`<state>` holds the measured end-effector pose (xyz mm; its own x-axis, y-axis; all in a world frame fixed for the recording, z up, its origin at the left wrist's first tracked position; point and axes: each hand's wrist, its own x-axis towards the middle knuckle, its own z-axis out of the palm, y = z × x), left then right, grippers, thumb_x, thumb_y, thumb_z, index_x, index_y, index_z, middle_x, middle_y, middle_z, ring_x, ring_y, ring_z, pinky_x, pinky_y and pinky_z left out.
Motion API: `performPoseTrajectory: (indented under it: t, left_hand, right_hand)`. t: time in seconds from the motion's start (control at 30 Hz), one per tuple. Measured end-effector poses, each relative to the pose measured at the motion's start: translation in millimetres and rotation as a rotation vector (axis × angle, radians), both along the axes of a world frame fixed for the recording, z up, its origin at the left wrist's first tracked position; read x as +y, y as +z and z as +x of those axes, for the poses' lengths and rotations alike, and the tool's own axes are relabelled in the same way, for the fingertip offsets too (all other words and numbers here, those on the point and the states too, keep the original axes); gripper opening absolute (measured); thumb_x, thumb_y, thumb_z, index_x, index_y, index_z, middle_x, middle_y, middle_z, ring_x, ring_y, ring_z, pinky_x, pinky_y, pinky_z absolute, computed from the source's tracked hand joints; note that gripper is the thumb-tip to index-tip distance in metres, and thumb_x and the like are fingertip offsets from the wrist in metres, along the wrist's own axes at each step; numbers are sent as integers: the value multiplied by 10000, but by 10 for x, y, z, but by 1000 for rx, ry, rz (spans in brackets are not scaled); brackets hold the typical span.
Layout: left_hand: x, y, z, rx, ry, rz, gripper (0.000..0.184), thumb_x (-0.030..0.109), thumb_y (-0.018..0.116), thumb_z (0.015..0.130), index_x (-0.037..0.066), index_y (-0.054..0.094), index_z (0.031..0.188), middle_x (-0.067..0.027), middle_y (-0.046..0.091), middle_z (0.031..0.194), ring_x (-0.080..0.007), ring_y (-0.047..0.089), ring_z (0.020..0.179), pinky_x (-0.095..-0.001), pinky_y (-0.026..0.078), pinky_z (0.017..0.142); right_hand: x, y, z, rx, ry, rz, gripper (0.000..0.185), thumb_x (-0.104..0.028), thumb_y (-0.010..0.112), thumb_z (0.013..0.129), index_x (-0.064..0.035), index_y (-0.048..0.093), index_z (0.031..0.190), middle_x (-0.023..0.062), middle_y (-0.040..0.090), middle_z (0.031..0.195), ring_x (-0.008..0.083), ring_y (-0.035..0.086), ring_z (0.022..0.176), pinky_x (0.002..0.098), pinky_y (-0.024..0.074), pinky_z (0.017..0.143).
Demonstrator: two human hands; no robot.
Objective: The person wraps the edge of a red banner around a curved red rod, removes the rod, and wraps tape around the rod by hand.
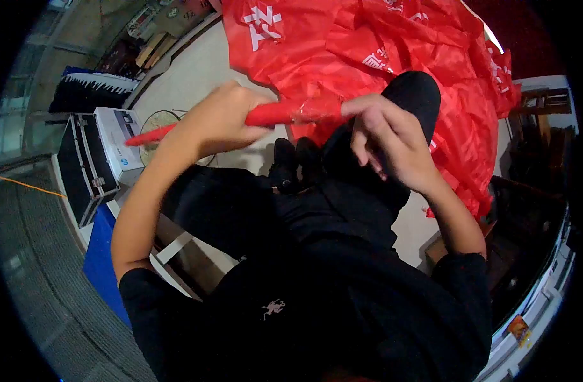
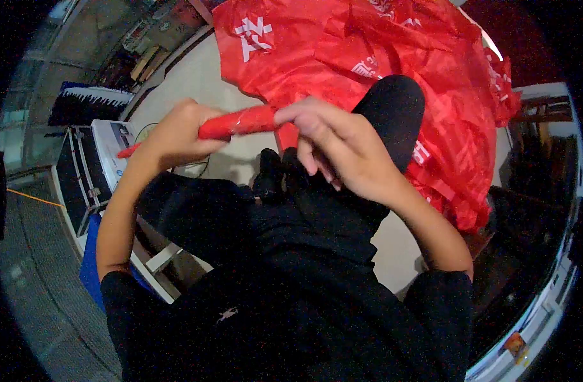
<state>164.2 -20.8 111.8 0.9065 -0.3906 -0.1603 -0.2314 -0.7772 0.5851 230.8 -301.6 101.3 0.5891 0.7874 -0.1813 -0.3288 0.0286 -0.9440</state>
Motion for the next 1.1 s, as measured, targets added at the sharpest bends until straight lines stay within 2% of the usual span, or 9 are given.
performPoseTrajectory:
  t: [0.1,0.2,0.27,0.33,0.53,0.77,0.87,0.97,1.1]
  left_hand:
    - [44,54,85,490,-383,-120,173,158,685,763,0,634,810,-211,630,712,-375,643,704,-433,486,619]
    - [42,-21,77,468,-166,-129,104,114,678,757,21,649,793,-180,620,688,-284,597,591,-357,480,620]
    - [21,-118,31,141,-20,-120,107,120,682,777,30,627,796,-173,613,694,-296,603,606,-373,482,618]
    - [-19,-197,-46,-171,134,-117,118,125,686,797,40,606,800,-166,606,699,-308,608,622,-388,483,616]
    - [6,-303,-101,-649,191,439,322,110,690,744,95,597,1052,-106,666,828,-325,657,749,-453,516,626]
    - [-17,139,78,444,-161,74,191,184,698,716,13,641,777,-204,628,717,-373,637,724,-443,489,647]
    - [26,-33,72,360,-105,-44,196,173,701,717,21,651,831,-201,648,776,-377,640,736,-441,496,663]
    - [8,-320,-19,-245,51,-10,276,140,718,733,35,647,978,-179,672,855,-348,656,746,-426,517,672]
    - [-44,-437,-97,-660,159,263,307,87,699,758,40,620,1050,-136,688,871,-306,665,738,-414,525,645]
  right_hand:
    - [-38,202,186,-1363,351,77,234,-176,638,898,-85,672,1111,48,622,790,229,623,688,339,501,586]
    - [-5,310,217,-1465,280,-17,289,-178,652,886,-120,669,1168,62,625,777,243,624,669,336,486,586]
    - [15,246,181,-1365,125,60,308,-237,583,963,-125,640,1245,61,639,713,198,617,585,292,485,528]
    - [-18,534,8,-146,137,-274,383,-316,451,1045,-95,578,1330,71,637,638,136,563,461,236,454,438]
    - [4,168,-197,555,-8,108,495,-376,315,1079,-3,439,1379,97,610,619,78,383,346,200,292,323]
    - [31,16,68,-1047,119,4,314,-270,489,1029,-133,594,1291,27,517,619,138,460,459,258,406,447]
    - [11,183,118,-1662,262,53,326,-186,559,987,-163,607,1308,60,535,636,202,512,485,275,452,492]
    - [23,402,-137,-346,68,-239,431,-314,389,1057,-39,531,1357,73,588,601,121,514,441,239,425,436]
    - [-33,438,-104,247,109,-139,499,-363,336,1075,27,467,1356,114,627,606,90,447,350,201,327,323]
